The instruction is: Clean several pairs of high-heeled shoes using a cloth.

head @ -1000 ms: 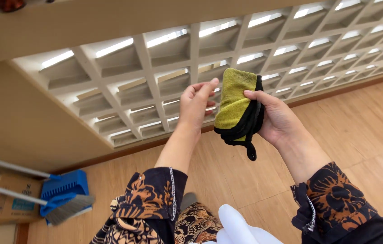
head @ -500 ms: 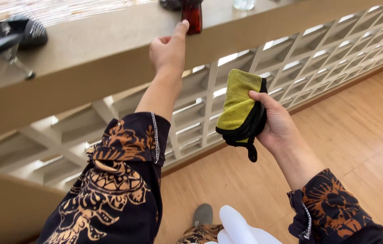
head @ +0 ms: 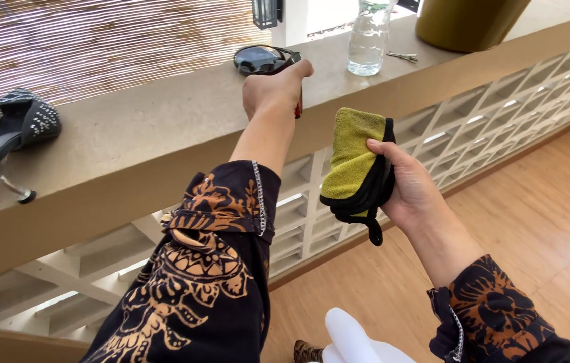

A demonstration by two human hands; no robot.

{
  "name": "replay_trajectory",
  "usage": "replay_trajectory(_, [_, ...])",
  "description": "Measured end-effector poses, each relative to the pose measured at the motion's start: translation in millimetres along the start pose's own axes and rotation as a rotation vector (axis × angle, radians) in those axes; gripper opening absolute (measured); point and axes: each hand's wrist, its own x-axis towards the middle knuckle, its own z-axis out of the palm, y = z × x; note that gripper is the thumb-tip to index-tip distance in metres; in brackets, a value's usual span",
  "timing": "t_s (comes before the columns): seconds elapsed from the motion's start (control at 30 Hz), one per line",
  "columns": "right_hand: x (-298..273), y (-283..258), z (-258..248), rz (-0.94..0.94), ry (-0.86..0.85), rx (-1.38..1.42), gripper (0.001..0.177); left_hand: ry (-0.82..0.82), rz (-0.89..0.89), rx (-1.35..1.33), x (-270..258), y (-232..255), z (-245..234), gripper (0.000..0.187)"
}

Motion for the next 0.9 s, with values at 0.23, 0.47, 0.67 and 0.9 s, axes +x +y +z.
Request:
replay_trajectory(0.23, [-4.3, 1.7, 1.9, 0.017, -0.015, 0.001, 0.038, -0.007, 0.075, -0.447, 0.4, -29.3, 2.8, 0.055])
replay_trajectory(0.47, [-26.1, 7.4, -2.4, 0.047, -0.044, -0.005, 0.041, -0.266, 0.472, -0.644, -76.6, -78.8, -67.5, 0.051])
replay_trajectory(0.67, [-102.9, 14.0, 33.0, 0.084, -0.238, -0.027, 0.043, -0.592, 0.486, -0.714, -160.8, -155.6, -131.6, 0.066])
replay_trajectory(0.9, [-192.6, 71.4, 28.0, 0.25, -0.291, -0.108, 0.039, -0.571, 0.385, -0.49, -260.3, -242.2, -193.7, 0.078])
